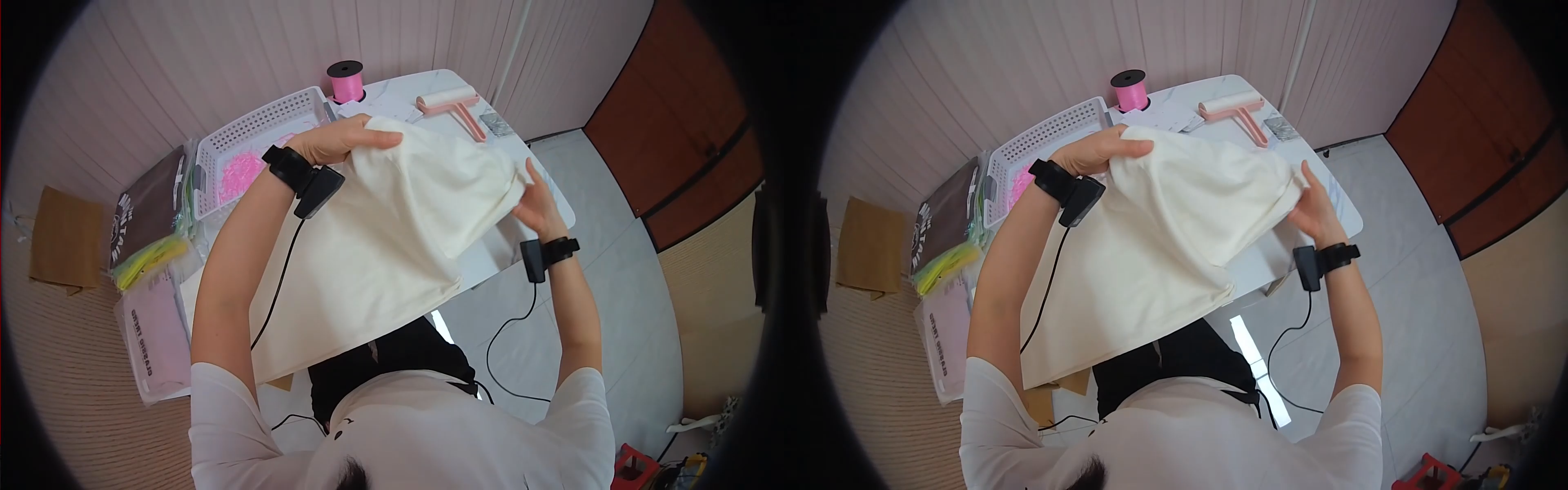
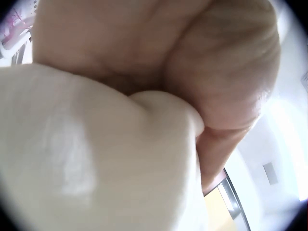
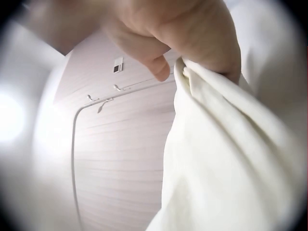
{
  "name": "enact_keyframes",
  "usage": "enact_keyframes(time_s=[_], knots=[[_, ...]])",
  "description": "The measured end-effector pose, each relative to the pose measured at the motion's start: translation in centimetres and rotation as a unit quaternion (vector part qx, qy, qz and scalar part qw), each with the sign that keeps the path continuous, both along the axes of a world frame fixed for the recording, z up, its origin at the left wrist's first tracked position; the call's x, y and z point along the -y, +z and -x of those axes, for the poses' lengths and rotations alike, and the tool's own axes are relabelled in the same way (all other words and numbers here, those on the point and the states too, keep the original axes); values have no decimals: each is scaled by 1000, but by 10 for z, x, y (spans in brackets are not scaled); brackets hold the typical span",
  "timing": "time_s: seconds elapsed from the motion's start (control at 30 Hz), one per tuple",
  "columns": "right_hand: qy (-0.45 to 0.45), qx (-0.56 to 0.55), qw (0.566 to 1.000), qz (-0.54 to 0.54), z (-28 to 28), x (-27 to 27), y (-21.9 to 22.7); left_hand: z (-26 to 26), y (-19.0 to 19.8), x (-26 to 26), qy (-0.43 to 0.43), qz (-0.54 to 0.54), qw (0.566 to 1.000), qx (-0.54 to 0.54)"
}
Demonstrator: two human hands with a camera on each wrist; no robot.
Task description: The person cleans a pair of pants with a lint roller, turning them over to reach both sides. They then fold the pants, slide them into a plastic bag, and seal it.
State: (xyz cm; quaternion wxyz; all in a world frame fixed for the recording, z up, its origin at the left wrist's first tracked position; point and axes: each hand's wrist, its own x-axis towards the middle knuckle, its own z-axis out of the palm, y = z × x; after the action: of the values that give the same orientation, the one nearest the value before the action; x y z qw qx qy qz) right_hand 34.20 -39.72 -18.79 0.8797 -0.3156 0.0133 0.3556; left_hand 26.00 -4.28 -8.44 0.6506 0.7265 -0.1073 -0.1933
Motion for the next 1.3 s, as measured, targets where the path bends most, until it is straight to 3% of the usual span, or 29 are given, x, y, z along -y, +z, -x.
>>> enact_keyframes(time_s=[0.17,0.27,0.37,0.4,0.5,0.53,0.6,0.7,0.73,0.83,0.93,1.07,1.17,1.3], knots=[[167,8,986,9,49,-7,-24,8,9,3,-3,105,994,9],[94,62,987,115,71,-21,-18,7,9,-1,-23,125,992,6],[-12,81,994,-72,44,-7,-20,15,11,-5,-11,154,988,5],[-107,123,981,-102,53,-9,-5,17,12,-7,-15,173,985,15],[2,63,974,-217,82,-12,-14,29,18,1,44,164,985,5],[9,83,987,-138,105,-26,-13,30,18,0,40,162,986,5],[88,59,992,-65,122,-42,-40,30,16,-1,30,159,987,-2],[121,115,986,6,135,-56,-59,31,19,-1,8,171,985,-3],[93,56,994,2,139,-57,-50,32,20,-1,13,166,986,0],[67,39,996,-45,139,-60,-38,36,25,1,30,164,986,9],[103,90,985,-103,146,-74,-41,43,35,8,48,174,984,7],[76,113,990,-27,155,-90,-34,53,49,12,48,145,988,16],[-19,109,989,-98,144,-71,-3,62,61,2,67,103,992,30],[-28,71,982,-174,126,-21,29,69,71,4,123,57,989,51]])
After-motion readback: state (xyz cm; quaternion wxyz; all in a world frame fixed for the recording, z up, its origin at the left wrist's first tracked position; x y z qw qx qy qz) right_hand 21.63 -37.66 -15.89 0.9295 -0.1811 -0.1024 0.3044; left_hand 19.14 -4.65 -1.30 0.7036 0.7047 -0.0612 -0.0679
